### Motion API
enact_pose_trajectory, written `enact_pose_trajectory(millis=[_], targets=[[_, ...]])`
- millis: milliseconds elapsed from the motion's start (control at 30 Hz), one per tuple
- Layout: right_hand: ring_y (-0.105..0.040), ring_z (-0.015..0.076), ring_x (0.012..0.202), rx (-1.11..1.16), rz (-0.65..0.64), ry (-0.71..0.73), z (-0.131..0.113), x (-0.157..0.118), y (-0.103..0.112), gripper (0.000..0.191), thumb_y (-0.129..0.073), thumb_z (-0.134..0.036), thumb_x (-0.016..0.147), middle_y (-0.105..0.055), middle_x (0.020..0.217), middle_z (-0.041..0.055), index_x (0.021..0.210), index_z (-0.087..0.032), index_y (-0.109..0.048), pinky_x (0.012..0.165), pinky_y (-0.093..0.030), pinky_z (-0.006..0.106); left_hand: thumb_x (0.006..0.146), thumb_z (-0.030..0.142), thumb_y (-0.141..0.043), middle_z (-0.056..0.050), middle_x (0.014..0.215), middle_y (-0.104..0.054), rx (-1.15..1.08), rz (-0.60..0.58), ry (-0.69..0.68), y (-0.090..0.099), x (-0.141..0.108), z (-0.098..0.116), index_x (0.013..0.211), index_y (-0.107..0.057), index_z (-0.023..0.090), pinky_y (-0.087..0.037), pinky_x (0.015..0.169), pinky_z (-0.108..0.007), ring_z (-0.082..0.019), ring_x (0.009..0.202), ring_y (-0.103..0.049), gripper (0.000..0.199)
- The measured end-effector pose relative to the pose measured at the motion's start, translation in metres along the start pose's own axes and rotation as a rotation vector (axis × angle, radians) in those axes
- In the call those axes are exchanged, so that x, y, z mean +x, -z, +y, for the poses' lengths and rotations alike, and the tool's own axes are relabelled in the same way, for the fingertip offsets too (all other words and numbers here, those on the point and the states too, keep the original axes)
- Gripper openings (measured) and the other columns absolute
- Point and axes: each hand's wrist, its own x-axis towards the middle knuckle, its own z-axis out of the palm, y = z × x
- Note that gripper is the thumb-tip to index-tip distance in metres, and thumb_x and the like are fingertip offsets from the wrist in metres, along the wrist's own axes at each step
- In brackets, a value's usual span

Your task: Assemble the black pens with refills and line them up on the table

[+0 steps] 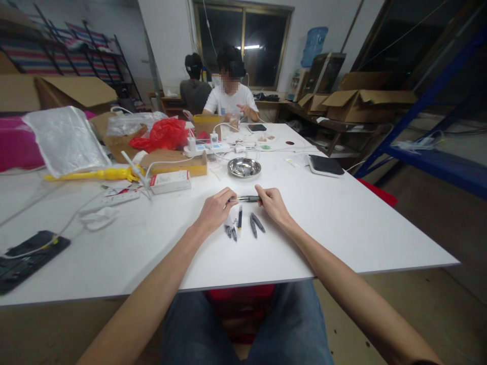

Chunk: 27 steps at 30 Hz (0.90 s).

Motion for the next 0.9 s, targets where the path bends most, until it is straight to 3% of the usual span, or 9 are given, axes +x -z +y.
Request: enact_pose_trajectory(millis=[67, 200, 267, 333, 500, 633, 700, 767, 900], targets=[[-0.040, 0.0117, 0.052, 0.001, -0.078, 0.056, -0.003, -0.002, -0.003, 0.063, -0.044, -0.068, 0.093, -0.042, 0.052, -0.0023, 0.062, -0.015, -0.060, 0.055, -0.030, 0.027, 0.097, 0.028, -0.055, 0.000, 0.094, -0.070, 0.009, -0.029, 0.082, -0.001, -0.001, -0.002, 0.097, -0.060, 0.024, -0.045, 0.076, -0.028, -0.017, 0.084, -0.065, 0.007], [-0.055, 0.0138, 0.071, 0.169, -0.267, 0.202, -0.012, -0.005, -0.005, 0.038, -0.067, -0.053, 0.084, -0.060, 0.079, -0.0001, 0.095, -0.017, -0.063, 0.067, -0.043, 0.025, 0.096, 0.029, -0.057, 0.002, 0.088, -0.070, 0.002, -0.043, 0.128, 0.001, -0.001, -0.006, 0.099, -0.062, 0.024, -0.044, 0.072, -0.027, -0.016, 0.078, -0.065, 0.008], [-0.057, 0.0144, 0.073, 0.195, -0.266, 0.199, -0.013, -0.005, -0.004, 0.038, -0.073, -0.050, 0.079, -0.063, 0.083, 0.0017, 0.092, -0.016, -0.064, 0.068, -0.044, 0.026, 0.094, 0.034, -0.060, 0.001, 0.084, -0.070, -0.039, -0.055, 0.097, 0.000, -0.001, -0.005, 0.098, -0.065, 0.023, -0.046, 0.072, -0.027, -0.017, 0.076, -0.065, 0.013], [-0.052, 0.0132, 0.063, 0.151, -0.243, 0.144, -0.011, -0.004, -0.003, 0.039, -0.071, -0.054, 0.081, -0.061, 0.072, 0.0008, 0.084, -0.015, -0.066, 0.061, -0.041, 0.026, 0.095, 0.036, -0.060, -0.001, 0.084, -0.071, -0.078, -0.057, 0.058, -0.003, 0.000, -0.004, 0.098, -0.068, 0.021, -0.047, 0.073, -0.028, -0.017, 0.076, -0.065, 0.017], [-0.037, 0.0112, 0.050, -0.015, -0.179, 0.065, -0.006, -0.006, -0.004, 0.063, -0.046, -0.064, 0.094, -0.039, 0.047, -0.0027, 0.059, -0.015, -0.063, 0.052, -0.029, 0.027, 0.096, 0.032, -0.060, -0.004, 0.090, -0.072, -0.035, 0.019, -0.007, -0.008, 0.001, 0.000, 0.095, -0.069, 0.020, -0.048, 0.080, -0.031, -0.018, 0.083, -0.065, 0.015], [-0.049, 0.0121, 0.059, 0.110, -0.238, 0.181, -0.011, -0.007, -0.007, 0.039, -0.062, -0.054, 0.089, -0.057, 0.067, -0.0005, 0.086, -0.015, -0.068, 0.057, -0.037, 0.025, 0.093, 0.031, -0.065, -0.001, 0.083, -0.070, 0.015, 0.074, 0.014, -0.003, 0.001, -0.002, 0.091, -0.069, 0.020, -0.045, 0.076, -0.029, -0.016, 0.075, -0.062, 0.012], [-0.053, 0.0125, 0.063, 0.168, -0.235, 0.204, -0.013, -0.007, -0.007, 0.037, -0.071, -0.050, 0.082, -0.064, 0.079, 0.0019, 0.095, -0.015, -0.067, 0.059, -0.040, 0.025, 0.093, 0.031, -0.065, 0.000, 0.082, -0.070, -0.001, 0.083, 0.031, 0.000, 0.000, -0.002, 0.090, -0.068, 0.020, -0.044, 0.071, -0.027, -0.014, 0.070, -0.060, 0.012], [-0.050, 0.0118, 0.057, 0.163, -0.215, 0.150, -0.012, -0.007, -0.007, 0.039, -0.069, -0.053, 0.083, -0.062, 0.070, 0.0017, 0.085, -0.015, -0.068, 0.055, -0.038, 0.025, 0.092, 0.031, -0.066, 0.000, 0.081, -0.070, 0.001, 0.091, 0.029, 0.001, 0.000, -0.001, 0.089, -0.068, 0.020, -0.043, 0.070, -0.027, -0.014, 0.068, -0.059, 0.012], [-0.036, 0.0098, 0.042, 0.077, -0.233, 0.005, -0.009, -0.009, -0.008, 0.066, -0.045, -0.069, 0.093, -0.043, 0.044, -0.0017, 0.058, -0.016, -0.060, 0.047, -0.028, 0.026, 0.090, 0.028, -0.069, 0.000, 0.079, -0.070, 0.063, 0.105, -0.024, -0.002, 0.000, 0.001, 0.085, -0.067, 0.019, -0.044, 0.079, -0.031, -0.016, 0.073, -0.062, 0.011]])
